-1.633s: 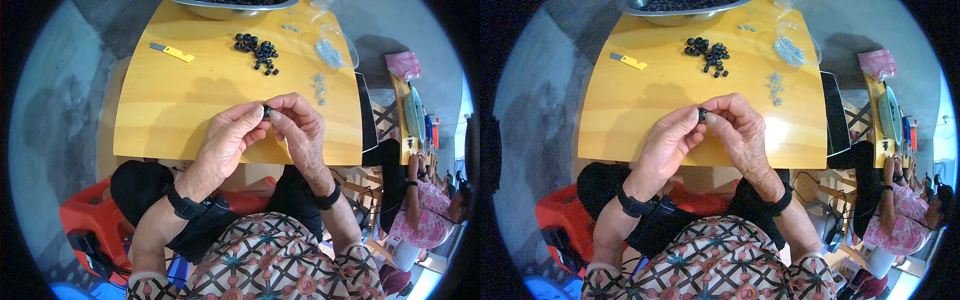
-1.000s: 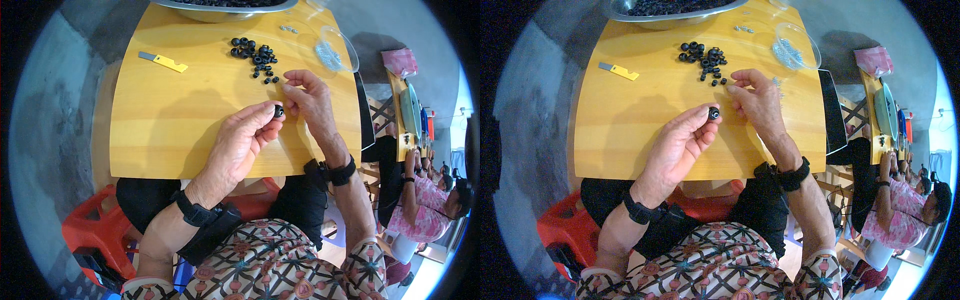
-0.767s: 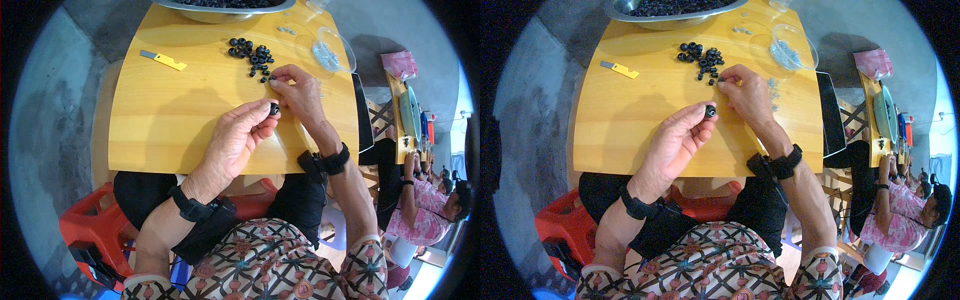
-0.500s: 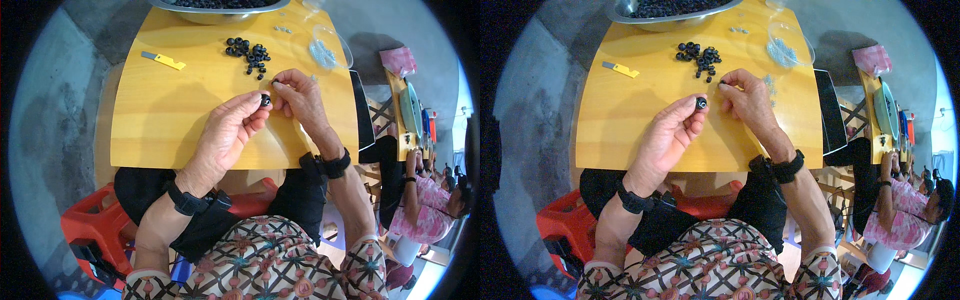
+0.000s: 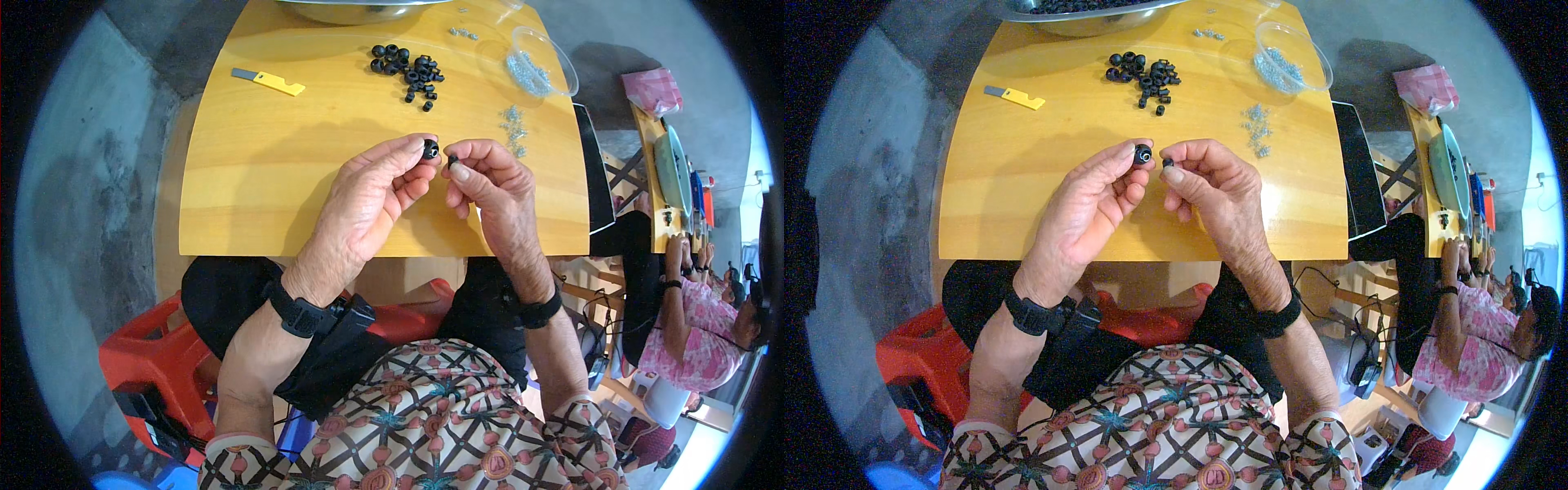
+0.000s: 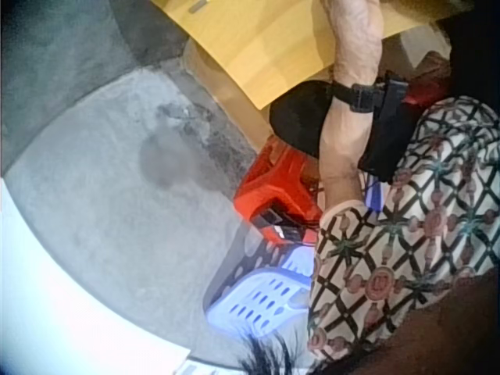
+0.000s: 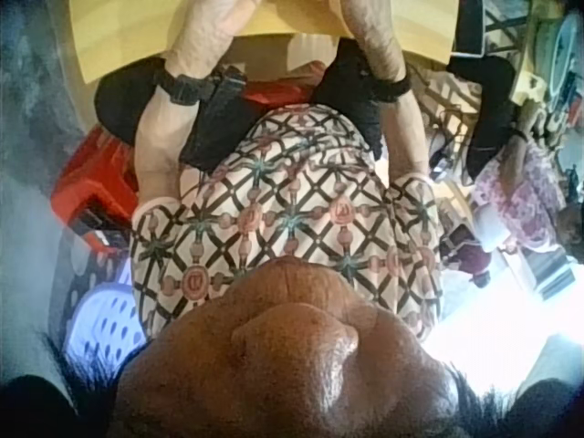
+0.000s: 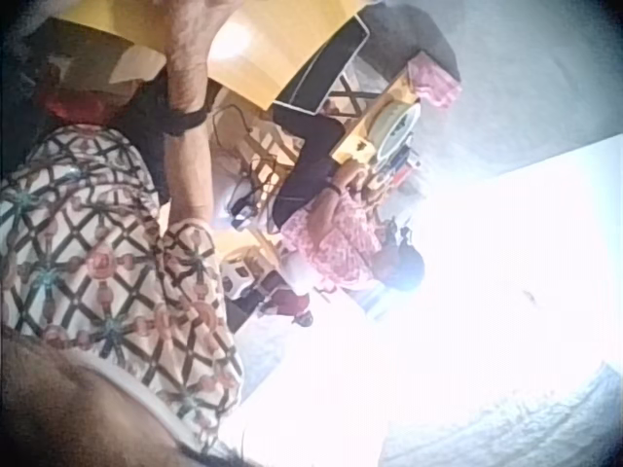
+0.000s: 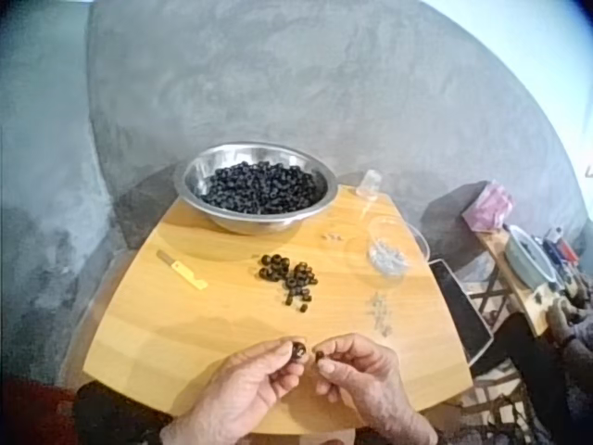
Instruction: The person picks up a black plastic component and inserts a small silver bead into it by hand. After pressing the two pieces together, they place the assembled part on the table and repeat the process.
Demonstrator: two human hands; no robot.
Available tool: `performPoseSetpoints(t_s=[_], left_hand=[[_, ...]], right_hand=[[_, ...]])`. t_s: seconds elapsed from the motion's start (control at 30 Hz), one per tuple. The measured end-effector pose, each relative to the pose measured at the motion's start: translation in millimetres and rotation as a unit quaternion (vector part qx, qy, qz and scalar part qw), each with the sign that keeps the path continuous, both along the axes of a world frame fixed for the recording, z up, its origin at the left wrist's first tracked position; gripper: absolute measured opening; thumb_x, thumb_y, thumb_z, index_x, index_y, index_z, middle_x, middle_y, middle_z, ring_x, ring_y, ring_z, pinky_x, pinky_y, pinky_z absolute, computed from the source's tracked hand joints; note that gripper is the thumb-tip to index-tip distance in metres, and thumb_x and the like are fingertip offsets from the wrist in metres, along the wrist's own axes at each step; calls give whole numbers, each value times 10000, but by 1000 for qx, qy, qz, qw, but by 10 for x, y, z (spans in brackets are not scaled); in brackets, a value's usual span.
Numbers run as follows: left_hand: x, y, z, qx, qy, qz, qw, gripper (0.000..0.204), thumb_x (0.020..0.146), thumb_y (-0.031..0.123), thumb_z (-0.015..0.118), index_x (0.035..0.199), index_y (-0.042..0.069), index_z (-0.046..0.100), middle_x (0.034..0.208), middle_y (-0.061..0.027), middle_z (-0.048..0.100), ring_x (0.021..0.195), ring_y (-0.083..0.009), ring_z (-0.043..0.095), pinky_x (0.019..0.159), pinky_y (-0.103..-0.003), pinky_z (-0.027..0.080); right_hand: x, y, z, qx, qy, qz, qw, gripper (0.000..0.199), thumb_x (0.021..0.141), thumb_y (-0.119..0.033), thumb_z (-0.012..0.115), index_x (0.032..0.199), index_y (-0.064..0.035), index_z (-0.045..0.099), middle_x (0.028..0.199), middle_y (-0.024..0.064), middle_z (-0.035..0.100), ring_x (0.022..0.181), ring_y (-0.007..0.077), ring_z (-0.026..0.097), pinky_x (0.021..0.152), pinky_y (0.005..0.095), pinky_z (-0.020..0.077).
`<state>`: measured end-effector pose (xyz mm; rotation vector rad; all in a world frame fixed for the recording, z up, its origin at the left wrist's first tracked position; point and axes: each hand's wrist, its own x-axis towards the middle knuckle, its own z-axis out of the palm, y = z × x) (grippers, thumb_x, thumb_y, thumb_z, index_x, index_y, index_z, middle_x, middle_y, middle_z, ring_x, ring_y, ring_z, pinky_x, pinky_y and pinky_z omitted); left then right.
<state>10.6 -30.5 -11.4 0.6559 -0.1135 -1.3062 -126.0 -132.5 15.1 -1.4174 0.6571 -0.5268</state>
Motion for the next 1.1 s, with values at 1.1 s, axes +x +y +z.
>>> performPoseSetpoints(t_s=[1.1], left_hand=[[-75, 69, 29, 8, -93, -34, 995, 242, 908, 135, 597, 1108, 2, 627, 896, -20, 642, 769, -72, 578, 709, -193, 491]], right_hand=[[-83, 180, 34, -29, -17, -22, 999, 101, 852, -16, 634, 938, 17, 594, 784, 65, 652, 600, 92, 612, 488, 203, 485]])
